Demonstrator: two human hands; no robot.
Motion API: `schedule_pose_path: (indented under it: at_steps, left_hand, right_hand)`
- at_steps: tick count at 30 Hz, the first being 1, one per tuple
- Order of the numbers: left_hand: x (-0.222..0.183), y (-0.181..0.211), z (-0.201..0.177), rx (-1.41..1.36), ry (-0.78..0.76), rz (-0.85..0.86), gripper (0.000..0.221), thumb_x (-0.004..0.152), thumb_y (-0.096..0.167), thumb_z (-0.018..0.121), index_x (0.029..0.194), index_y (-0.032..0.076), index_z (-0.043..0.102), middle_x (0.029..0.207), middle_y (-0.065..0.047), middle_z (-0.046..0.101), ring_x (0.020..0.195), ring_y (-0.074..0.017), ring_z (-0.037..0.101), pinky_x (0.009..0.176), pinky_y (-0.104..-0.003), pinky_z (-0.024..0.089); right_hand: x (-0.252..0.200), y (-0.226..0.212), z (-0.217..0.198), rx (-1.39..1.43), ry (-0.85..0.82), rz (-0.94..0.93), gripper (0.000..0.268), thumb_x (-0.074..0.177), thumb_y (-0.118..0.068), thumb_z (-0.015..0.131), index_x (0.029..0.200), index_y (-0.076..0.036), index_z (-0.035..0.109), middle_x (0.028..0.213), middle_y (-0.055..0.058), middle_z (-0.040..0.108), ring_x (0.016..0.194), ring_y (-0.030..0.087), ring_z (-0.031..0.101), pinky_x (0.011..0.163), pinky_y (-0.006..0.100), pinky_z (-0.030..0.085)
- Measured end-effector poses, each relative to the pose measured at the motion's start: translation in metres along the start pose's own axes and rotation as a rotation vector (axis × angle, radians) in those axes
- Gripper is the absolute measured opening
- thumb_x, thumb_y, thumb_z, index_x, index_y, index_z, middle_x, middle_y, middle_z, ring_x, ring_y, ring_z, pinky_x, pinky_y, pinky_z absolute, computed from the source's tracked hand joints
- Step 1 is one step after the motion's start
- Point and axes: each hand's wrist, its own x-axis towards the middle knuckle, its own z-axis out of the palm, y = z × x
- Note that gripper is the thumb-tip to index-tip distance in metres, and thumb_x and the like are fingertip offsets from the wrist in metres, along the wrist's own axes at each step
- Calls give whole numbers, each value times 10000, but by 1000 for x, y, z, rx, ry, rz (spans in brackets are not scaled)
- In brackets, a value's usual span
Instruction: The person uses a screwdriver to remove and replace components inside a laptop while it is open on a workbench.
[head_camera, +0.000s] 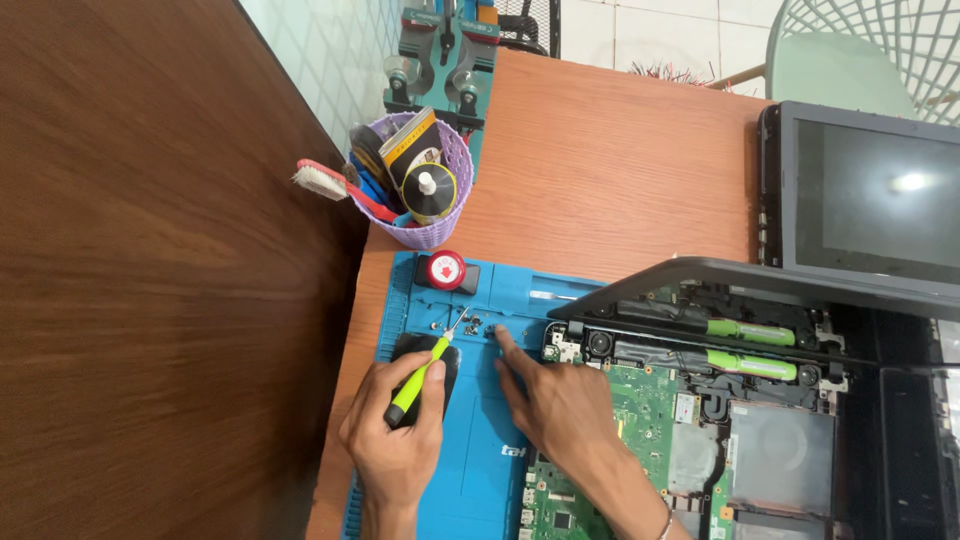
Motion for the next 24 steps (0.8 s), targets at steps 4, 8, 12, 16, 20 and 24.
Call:
schedule_pose_path:
  at_steps: [4, 8, 12, 16, 20, 24]
  left_hand:
    - [0, -2, 0, 22, -7, -7, 163, 872, 75, 798, 1011, 42, 720, 820, -63, 725, 712, -156, 719, 588, -281, 536]
    - [-2, -2, 0, 0, -28, -10, 172, 869, 73, 798, 1017, 41, 716, 844, -70, 733, 728, -166, 727, 609, -284, 549]
    - [-3, -2, 2, -54, -82, 36, 217, 872, 66, 789, 1069, 42, 702, 908, -79, 749, 812, -181, 755, 674, -293, 579]
    - [-3, -1, 4, -60, -144, -2, 215, 869, 53, 786, 1068, 44, 703, 899, -84, 747, 803, -186, 757, 671, -297, 589]
    - [-4, 1, 8, -47, -171, 10, 217, 865, 54, 788, 1067, 42, 708, 883, -87, 742, 776, -189, 746, 649, -302, 584]
    - [-4, 1, 9, -28, -180, 34, 214, 871, 63, 784, 1070, 43, 707, 891, -86, 743, 780, -185, 743, 647, -303, 583]
  right_hand:
    - [-2, 1, -2, 20, 48, -36, 404, 937, -317, 625, 1310, -196, 718, 450, 146, 598, 377, 331, 604, 422, 454, 485]
    - [-4, 3, -3, 60, 40, -20, 373, 935, -321, 628, 1265, -173, 719, 464, 145, 609, 398, 334, 615, 439, 452, 497]
    - [-3, 3, -6, 53, 18, 9, 418, 931, -322, 633, 1316, -184, 720, 474, 164, 621, 414, 347, 624, 451, 460, 501]
    - [-4, 3, -8, 38, 23, -5, 407, 927, -317, 634, 1300, -178, 721, 517, 168, 625, 422, 356, 624, 452, 464, 503]
    - [-5, 4, -7, 50, 38, -15, 379, 930, -315, 634, 1266, -163, 721, 486, 171, 624, 426, 362, 624, 456, 469, 502]
    - [-5, 4, -7, 65, 28, -9, 372, 933, -316, 631, 1262, -168, 723, 483, 172, 621, 428, 360, 627, 459, 467, 504]
